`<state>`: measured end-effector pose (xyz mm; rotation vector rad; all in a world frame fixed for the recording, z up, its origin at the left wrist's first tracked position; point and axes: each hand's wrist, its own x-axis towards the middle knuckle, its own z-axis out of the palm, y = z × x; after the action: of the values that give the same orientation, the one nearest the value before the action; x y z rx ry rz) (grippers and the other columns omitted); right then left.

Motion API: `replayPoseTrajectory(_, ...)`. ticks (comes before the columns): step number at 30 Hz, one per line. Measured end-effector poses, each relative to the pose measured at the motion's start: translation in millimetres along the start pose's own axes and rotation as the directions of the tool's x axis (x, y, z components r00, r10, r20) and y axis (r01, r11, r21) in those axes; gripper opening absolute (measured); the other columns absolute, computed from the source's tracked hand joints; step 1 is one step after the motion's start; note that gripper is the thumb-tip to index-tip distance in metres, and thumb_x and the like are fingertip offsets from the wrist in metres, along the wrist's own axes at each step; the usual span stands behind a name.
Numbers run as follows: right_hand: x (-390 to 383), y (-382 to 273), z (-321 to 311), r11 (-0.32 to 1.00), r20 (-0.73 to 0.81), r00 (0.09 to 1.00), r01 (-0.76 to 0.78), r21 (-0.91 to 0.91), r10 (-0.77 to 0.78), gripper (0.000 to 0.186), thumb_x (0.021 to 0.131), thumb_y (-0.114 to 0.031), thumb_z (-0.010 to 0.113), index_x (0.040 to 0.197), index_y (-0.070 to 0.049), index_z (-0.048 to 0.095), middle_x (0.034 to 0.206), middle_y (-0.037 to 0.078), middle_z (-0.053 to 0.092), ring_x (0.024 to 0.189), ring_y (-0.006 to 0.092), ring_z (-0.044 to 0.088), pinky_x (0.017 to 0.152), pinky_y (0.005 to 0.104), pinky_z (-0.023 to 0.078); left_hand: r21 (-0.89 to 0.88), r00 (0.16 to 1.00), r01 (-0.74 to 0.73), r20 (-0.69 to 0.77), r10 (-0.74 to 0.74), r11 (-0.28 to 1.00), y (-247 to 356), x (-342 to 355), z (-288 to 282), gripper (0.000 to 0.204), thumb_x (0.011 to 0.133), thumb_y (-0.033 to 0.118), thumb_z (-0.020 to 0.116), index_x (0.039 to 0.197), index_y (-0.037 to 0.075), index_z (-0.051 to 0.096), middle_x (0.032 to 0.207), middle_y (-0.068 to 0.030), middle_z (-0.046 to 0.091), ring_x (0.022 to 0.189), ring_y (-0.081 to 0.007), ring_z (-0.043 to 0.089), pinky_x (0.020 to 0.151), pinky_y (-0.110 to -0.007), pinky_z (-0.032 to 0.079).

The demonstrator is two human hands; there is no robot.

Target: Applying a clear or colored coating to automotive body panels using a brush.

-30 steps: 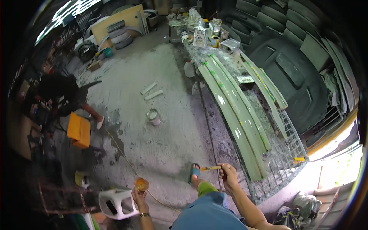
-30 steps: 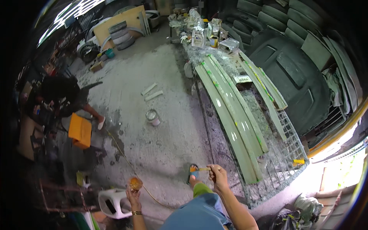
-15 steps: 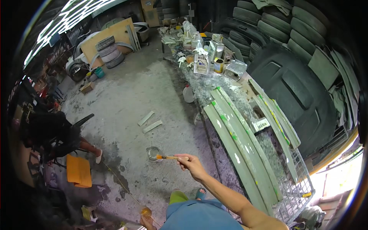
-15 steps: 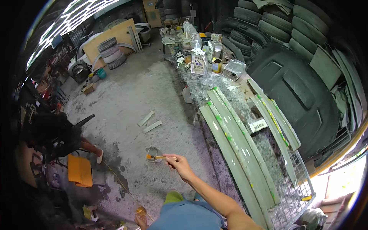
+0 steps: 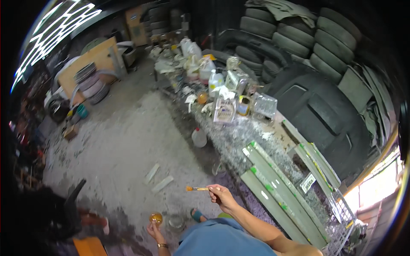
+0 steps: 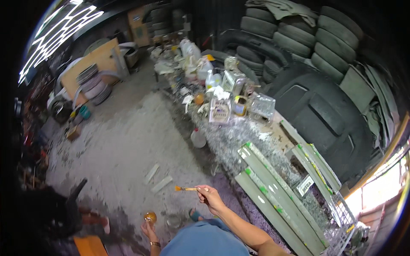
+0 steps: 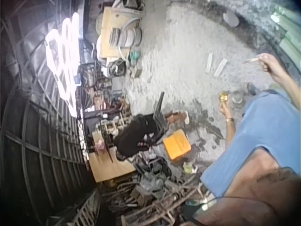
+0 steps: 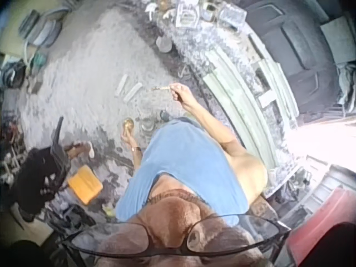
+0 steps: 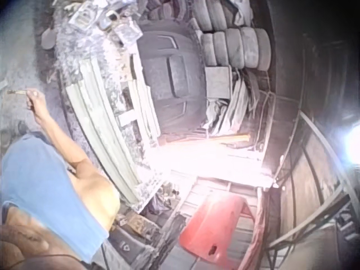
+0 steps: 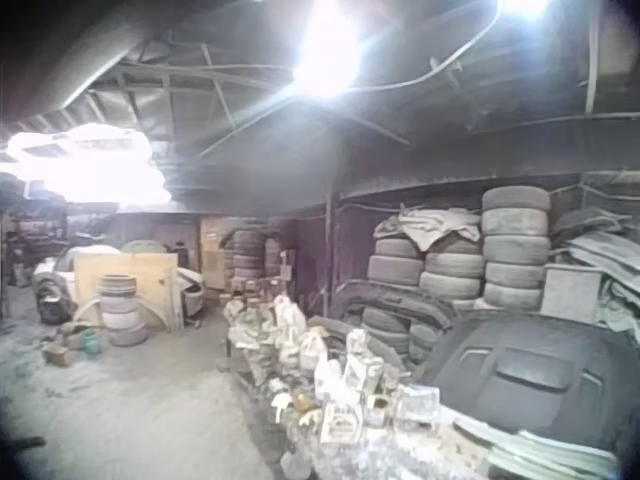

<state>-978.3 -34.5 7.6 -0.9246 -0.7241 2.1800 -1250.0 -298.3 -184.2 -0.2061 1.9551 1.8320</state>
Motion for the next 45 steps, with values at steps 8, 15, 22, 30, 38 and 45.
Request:
replayPoseTrajectory(8,92,-112,-13,0.844,-0.401,0.823,0.503,0.185,-0.402,0.018,0.094,-0.017,0.059,0.107,-0.004,0.060,0.070,-0.001,0.051,0.059,0.0079,0.043,0.054,0.0236,0.037,0.116,0.690,-0.312,0.710,0.141,0.943,108,139,302,0.042,0.087,0.020,0.070,0.120,0.002,0.051,0.112,-0.0135,0.061,0.102,-0.0185,0.059,0.086,-0.031,0.049)
replayPoseTrajectory(15,184,-171,-52,0.763,-0.523,0.718,0.620,0.182,-0.459,0.018,0.094,-0.016,0.059,0.108,-0.005,0.059,0.071,-0.001,0.050,0.059,0.0081,0.042,0.053,0.0232,0.036,0.342,0.229,-0.410,0.936,-0.267,0.845,120,81,552,0.036,0.084,0.023,0.073,0.109,0.003,0.056,0.096,-0.0089,0.065,0.091,-0.0144,0.062,0.075,-0.028,0.050)
replayPoseTrajectory(22,254,-197,-39,0.601,-0.684,0.544,0.776,0.190,-0.486,0.021,0.096,-0.016,0.055,0.113,-0.004,0.055,0.074,-0.002,0.043,0.060,0.0067,0.038,0.053,0.0219,0.032,0.204,-0.061,-0.643,0.947,-0.315,0.738,62,52,667,0.056,0.073,0.048,0.078,0.102,0.003,0.060,0.094,-0.0128,0.066,0.085,-0.0236,0.064,0.077,-0.035,0.051)
replayPoseTrajectory(30,257,-204,-9,0.448,-0.798,0.341,0.888,0.100,-0.497,0.021,0.101,-0.016,0.048,0.117,-0.003,0.049,0.074,-0.003,0.035,0.062,0.0060,0.033,0.052,0.0209,0.030,-0.142,-0.298,-0.734,0.946,-0.128,0.664,40,61,730,0.039,0.090,0.036,0.063,0.112,0.005,0.056,0.131,-0.0179,0.049,0.105,-0.0364,0.059,0.089,-0.041,0.047)
replayPoseTrajectory(38,359,-248,69,0.249,-0.855,0.074,0.966,-0.066,-0.514,0.025,0.100,-0.019,0.051,0.119,-0.003,0.050,0.072,-0.005,0.035,0.060,0.0047,0.032,0.051,0.0191,0.030,0.005,-0.635,-0.574,0.629,-0.449,0.819,174,185,760,0.034,0.094,0.030,0.058,0.110,0.000,0.062,0.109,-0.0135,0.063,0.100,-0.0256,0.061,0.088,-0.036,0.047)
replayPoseTrajectory(45,597,-303,155,0.695,-0.791,0.324,0.699,-0.171,-0.520,0.018,0.091,-0.011,0.062,0.104,0.000,0.058,0.070,-0.003,0.047,0.058,0.0064,0.039,0.050,0.0213,0.032,0.351,-0.136,-0.481,0.876,-0.464,0.803,274,583,777,0.032,0.091,0.028,0.061,0.114,0.008,0.068,0.090,-0.0055,0.066,0.084,-0.0205,0.066,0.083,-0.027,0.051)
